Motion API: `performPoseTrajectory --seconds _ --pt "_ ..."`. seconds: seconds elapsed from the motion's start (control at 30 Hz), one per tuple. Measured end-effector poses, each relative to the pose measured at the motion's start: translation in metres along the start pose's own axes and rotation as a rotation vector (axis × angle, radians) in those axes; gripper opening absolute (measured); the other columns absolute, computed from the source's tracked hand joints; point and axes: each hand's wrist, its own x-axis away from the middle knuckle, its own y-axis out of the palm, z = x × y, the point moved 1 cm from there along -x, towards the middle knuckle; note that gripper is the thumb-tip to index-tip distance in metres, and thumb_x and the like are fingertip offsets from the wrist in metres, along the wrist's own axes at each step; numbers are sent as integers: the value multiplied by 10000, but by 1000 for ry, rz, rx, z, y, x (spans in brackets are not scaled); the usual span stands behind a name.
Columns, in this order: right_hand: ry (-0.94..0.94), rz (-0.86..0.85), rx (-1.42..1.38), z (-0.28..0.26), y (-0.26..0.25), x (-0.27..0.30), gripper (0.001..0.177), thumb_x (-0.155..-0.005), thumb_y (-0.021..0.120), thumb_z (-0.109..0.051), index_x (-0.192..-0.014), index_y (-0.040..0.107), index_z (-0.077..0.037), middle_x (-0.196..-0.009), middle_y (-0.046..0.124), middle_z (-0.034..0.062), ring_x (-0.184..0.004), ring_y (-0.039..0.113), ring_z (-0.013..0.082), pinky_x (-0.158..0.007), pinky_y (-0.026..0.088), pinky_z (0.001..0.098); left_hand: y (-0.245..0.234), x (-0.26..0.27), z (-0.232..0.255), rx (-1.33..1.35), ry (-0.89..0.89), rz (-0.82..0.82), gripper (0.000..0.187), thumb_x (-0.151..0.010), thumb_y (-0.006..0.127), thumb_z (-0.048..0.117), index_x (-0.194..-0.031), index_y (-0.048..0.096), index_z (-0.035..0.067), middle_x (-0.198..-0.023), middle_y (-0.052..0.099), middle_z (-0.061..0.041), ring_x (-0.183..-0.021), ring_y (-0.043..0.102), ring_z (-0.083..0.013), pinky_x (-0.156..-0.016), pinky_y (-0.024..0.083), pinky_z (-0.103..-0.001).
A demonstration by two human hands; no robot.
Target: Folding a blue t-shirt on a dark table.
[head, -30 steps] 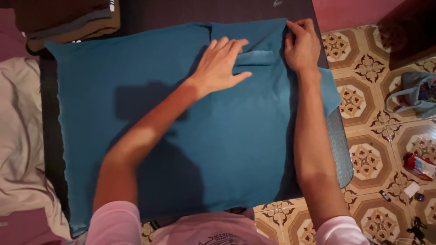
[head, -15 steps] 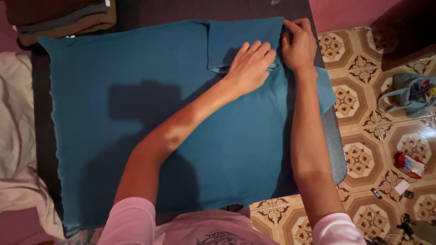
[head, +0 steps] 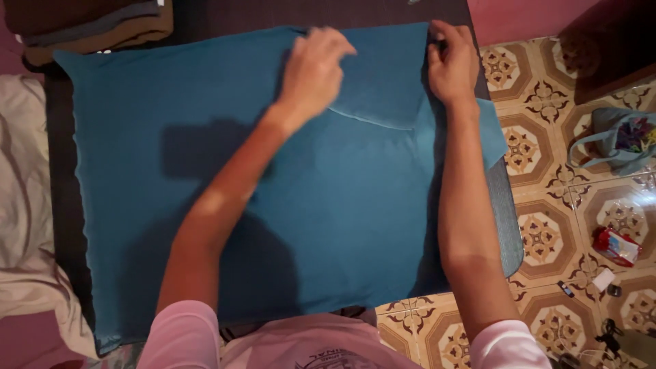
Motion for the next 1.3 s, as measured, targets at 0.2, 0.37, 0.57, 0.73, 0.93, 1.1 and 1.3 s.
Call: performPoseTrajectory --seconds 0.2,0.37,0.57,0.73,0.93,1.1,1.3 --pt "-18 -57 108 -15 -6 0 414 -984 660 -32 -1372 720 -165 -1172 627 128 -1009 659 353 -851 532 461 -4 8 -82 -82 -195 68 310 -895 709 -8 -1194 718 72 -1166 610 -71 -1097 554 -278 -911 449 -430" --pt "-33 -58 141 -10 -3 0 356 -978 668 -56 -1316 736 -143 -1207 617 136 -1033 655 374 -848 539 478 9 11 -103 -65 -165 36 143 -949 803 126 -1089 776 140 -1100 639 -13 -1110 558 -268 -909 430 -444" --pt "-19 -69 158 -19 -6 0 364 -979 658 -52 -1323 738 -138 -1224 615 134 -1033 656 379 -828 532 493 16 8 -100 -104 -266 74 126 -936 807 150 -1060 792 145 -1043 616 -40 -1069 545 -281 -849 406 -462" --pt "-42 -68 188 -17 -4 1 362 -989 638 -48 -1323 745 -136 -1213 615 122 -1033 661 369 -823 538 494 22 5 -97 -172 -287 125 106 -932 782 114 -1025 802 160 -1026 609 -40 -1071 543 -279 -837 407 -458" --pt "-76 -92 227 -14 -3 -1 401 -968 612 -18 -1343 720 -110 -1230 607 132 -1067 640 382 -833 529 507 31 -3 -81 -192 -280 225 148 -910 735 54 -1056 757 62 -1081 613 -91 -1093 565 -302 -871 442 -466" --pt "-143 -26 292 -32 -2 -7 395 -931 631 2 -1318 688 -50 -1233 604 163 -1129 585 411 -927 501 528 39 -8 -34 -69 -261 129 239 -900 678 1 -1131 737 20 -1169 660 -96 -1149 596 -329 -976 476 -479" --pt "-271 -36 242 -63 36 -1 374 -1004 663 -78 -1369 636 1 -1430 578 199 -1385 489 432 -1150 412 524 59 -4 -10 -195 -280 -188 606 -1003 607 284 -1421 490 -138 -1518 450 -286 -1458 349 -428 -1211 251 -544"
